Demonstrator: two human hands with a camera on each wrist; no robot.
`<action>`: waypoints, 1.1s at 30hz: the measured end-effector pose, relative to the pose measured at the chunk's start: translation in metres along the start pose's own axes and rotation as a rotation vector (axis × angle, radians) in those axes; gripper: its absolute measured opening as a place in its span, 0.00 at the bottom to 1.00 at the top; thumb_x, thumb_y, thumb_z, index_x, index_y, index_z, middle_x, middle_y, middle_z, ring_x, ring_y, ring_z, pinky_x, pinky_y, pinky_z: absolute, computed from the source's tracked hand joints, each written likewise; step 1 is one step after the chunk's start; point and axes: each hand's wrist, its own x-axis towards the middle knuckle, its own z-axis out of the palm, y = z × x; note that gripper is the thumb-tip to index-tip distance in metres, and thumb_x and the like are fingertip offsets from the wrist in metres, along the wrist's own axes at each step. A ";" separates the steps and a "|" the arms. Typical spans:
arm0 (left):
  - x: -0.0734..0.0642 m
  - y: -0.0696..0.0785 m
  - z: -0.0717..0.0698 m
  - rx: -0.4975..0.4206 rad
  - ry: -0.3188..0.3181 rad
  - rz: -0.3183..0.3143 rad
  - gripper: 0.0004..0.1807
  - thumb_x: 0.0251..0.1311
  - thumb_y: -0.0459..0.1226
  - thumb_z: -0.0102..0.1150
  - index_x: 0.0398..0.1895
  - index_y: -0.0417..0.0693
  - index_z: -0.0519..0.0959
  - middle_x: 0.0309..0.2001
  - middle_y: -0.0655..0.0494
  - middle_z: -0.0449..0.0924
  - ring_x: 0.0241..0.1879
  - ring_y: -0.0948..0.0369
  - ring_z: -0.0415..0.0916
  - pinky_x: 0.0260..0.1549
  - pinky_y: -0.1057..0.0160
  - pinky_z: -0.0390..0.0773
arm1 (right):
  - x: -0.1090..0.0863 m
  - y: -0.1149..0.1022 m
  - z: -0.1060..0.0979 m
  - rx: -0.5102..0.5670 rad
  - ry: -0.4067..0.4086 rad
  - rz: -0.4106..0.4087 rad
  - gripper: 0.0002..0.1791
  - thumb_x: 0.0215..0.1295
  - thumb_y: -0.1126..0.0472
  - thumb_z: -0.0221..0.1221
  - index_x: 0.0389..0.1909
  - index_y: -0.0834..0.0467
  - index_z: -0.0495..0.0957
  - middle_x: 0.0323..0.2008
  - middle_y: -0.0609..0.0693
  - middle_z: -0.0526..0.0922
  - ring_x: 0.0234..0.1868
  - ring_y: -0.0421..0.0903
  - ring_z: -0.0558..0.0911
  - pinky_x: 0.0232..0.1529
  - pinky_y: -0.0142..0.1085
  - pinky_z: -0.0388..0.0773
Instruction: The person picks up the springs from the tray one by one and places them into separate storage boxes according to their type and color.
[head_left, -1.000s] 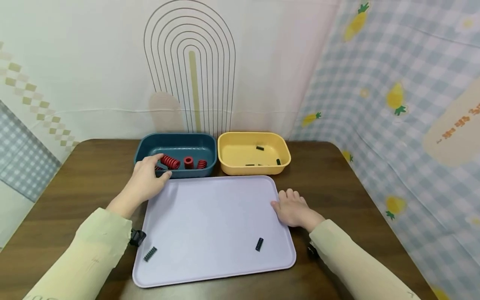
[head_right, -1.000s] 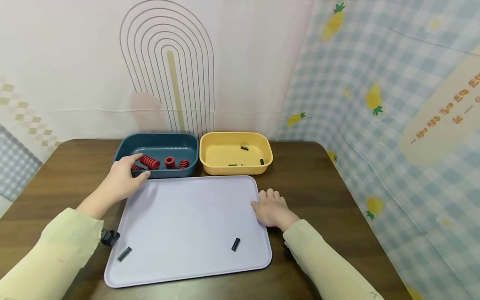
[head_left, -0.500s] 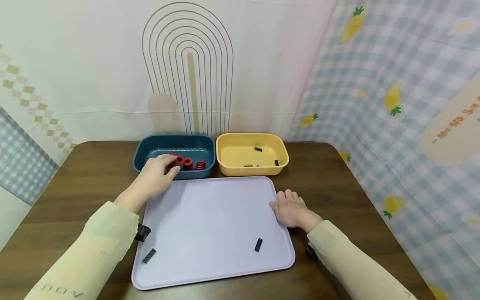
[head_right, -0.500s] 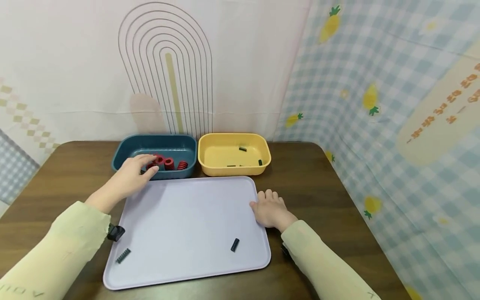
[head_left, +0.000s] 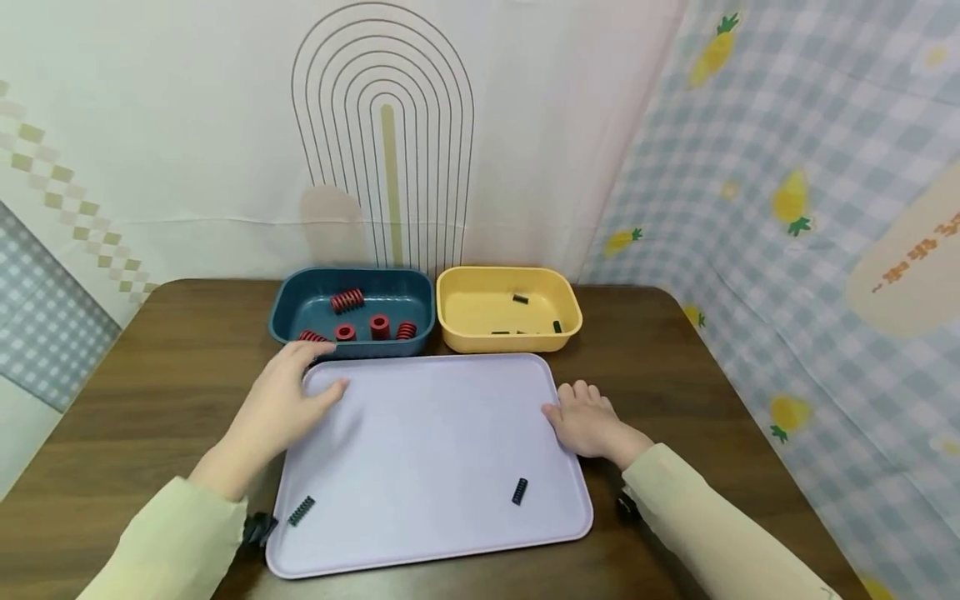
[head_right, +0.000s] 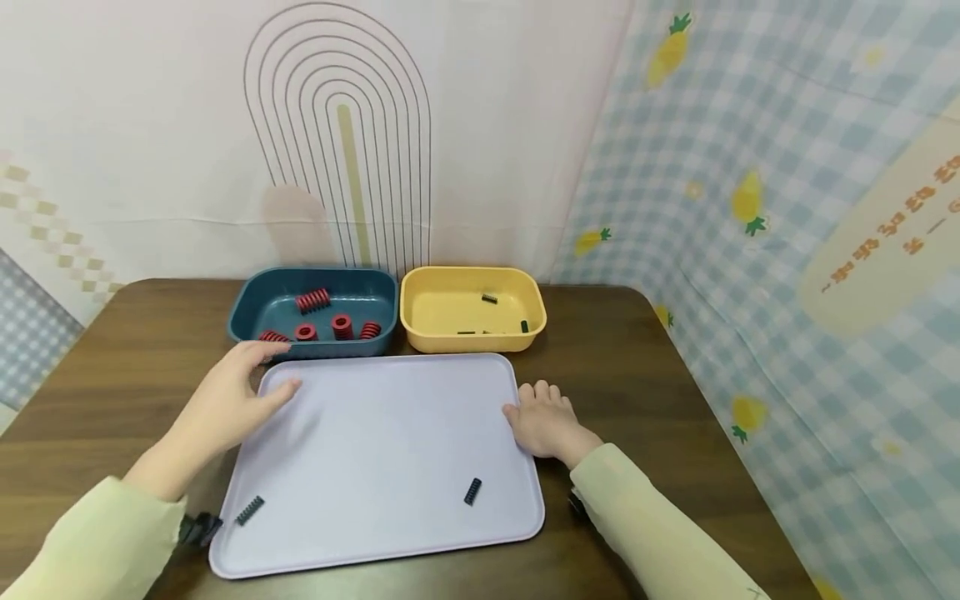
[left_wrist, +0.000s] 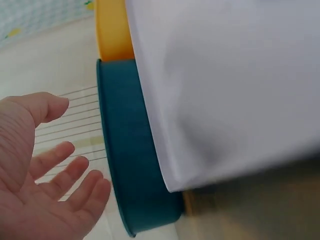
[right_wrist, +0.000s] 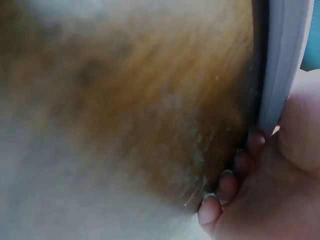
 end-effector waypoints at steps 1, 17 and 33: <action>-0.006 -0.001 -0.001 -0.010 -0.015 -0.027 0.32 0.59 0.48 0.65 0.61 0.38 0.72 0.56 0.41 0.72 0.53 0.45 0.70 0.50 0.43 0.69 | -0.002 0.001 -0.001 0.018 0.005 -0.016 0.18 0.76 0.47 0.43 0.37 0.59 0.65 0.35 0.54 0.61 0.39 0.53 0.62 0.39 0.45 0.60; -0.030 -0.038 -0.006 -0.084 -0.287 -0.260 0.39 0.53 0.51 0.70 0.56 0.29 0.68 0.38 0.45 0.76 0.36 0.54 0.74 0.35 0.54 0.75 | -0.034 0.010 -0.014 0.153 0.213 -0.191 0.09 0.64 0.60 0.63 0.43 0.57 0.77 0.40 0.48 0.74 0.41 0.45 0.75 0.44 0.43 0.74; -0.026 -0.051 -0.008 -0.155 -0.379 -0.282 0.32 0.47 0.46 0.76 0.42 0.35 0.67 0.31 0.49 0.69 0.30 0.57 0.69 0.31 0.59 0.69 | -0.054 -0.034 -0.007 0.389 -0.062 -0.512 0.17 0.62 0.50 0.65 0.49 0.51 0.78 0.44 0.42 0.77 0.45 0.42 0.76 0.48 0.38 0.73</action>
